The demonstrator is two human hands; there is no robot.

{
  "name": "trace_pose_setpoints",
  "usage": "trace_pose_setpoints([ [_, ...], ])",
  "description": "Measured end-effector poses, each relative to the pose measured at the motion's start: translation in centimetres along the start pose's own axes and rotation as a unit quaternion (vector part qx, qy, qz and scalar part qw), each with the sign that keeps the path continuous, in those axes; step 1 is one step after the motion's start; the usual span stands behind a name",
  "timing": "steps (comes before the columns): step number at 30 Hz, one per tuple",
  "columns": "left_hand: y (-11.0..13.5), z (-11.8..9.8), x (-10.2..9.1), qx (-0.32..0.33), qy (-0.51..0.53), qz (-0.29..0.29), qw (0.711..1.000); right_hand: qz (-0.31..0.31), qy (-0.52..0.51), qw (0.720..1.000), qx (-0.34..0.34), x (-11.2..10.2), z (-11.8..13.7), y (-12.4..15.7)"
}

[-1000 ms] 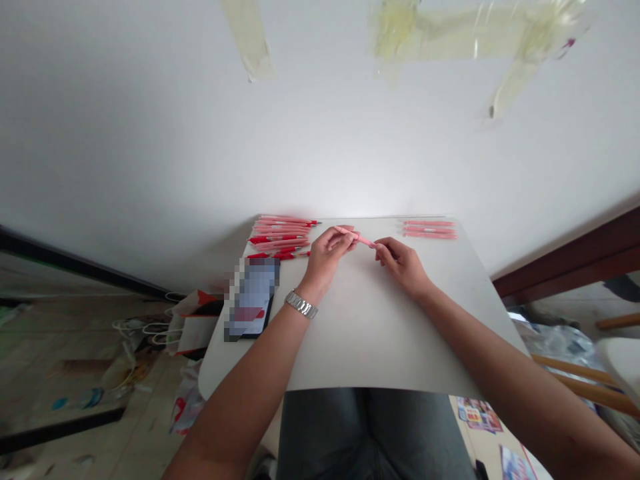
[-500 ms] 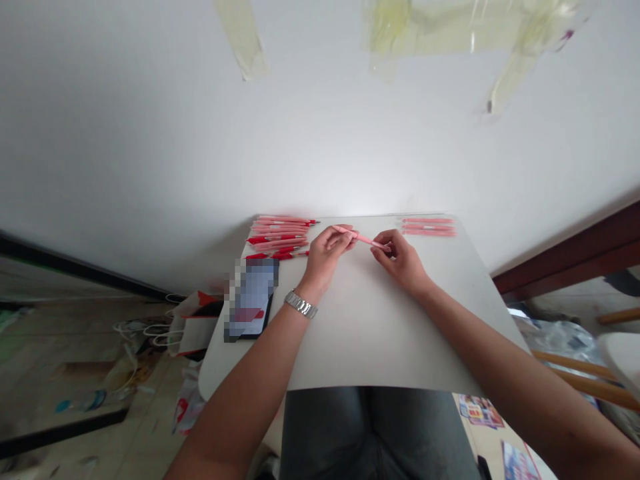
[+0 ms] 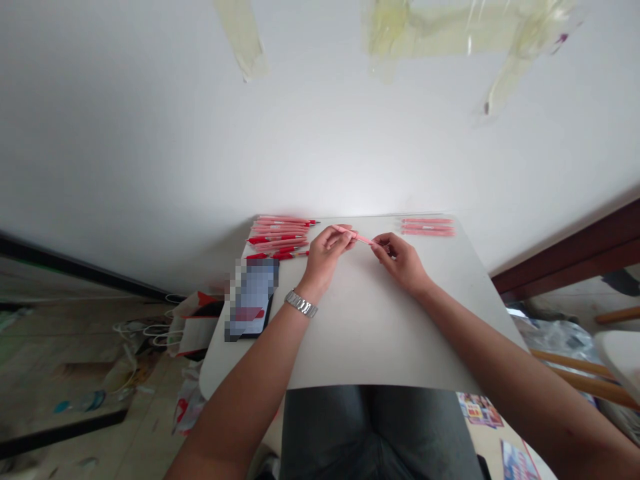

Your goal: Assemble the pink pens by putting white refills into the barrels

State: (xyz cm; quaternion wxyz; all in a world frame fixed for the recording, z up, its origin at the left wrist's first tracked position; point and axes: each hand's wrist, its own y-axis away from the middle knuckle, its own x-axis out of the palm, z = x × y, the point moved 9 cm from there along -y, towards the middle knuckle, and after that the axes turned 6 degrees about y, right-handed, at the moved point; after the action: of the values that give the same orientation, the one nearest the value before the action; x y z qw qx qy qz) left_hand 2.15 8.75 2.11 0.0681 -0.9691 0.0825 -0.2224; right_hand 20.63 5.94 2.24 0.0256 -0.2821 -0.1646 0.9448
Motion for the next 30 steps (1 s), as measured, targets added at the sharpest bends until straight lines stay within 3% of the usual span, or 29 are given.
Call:
trace_pose_setpoints([
  [13, 0.07, -0.28, 0.18, 0.0, -0.002, 0.002, 1.0, -0.024, -0.028, 0.999, -0.019, -0.09, -0.2, -0.01],
  [30, 0.02, -0.22, 0.04, 0.002, -0.006, 0.002, 1.0, -0.011, -0.032, 0.999, -0.016, -0.05, 0.23, -0.03],
])
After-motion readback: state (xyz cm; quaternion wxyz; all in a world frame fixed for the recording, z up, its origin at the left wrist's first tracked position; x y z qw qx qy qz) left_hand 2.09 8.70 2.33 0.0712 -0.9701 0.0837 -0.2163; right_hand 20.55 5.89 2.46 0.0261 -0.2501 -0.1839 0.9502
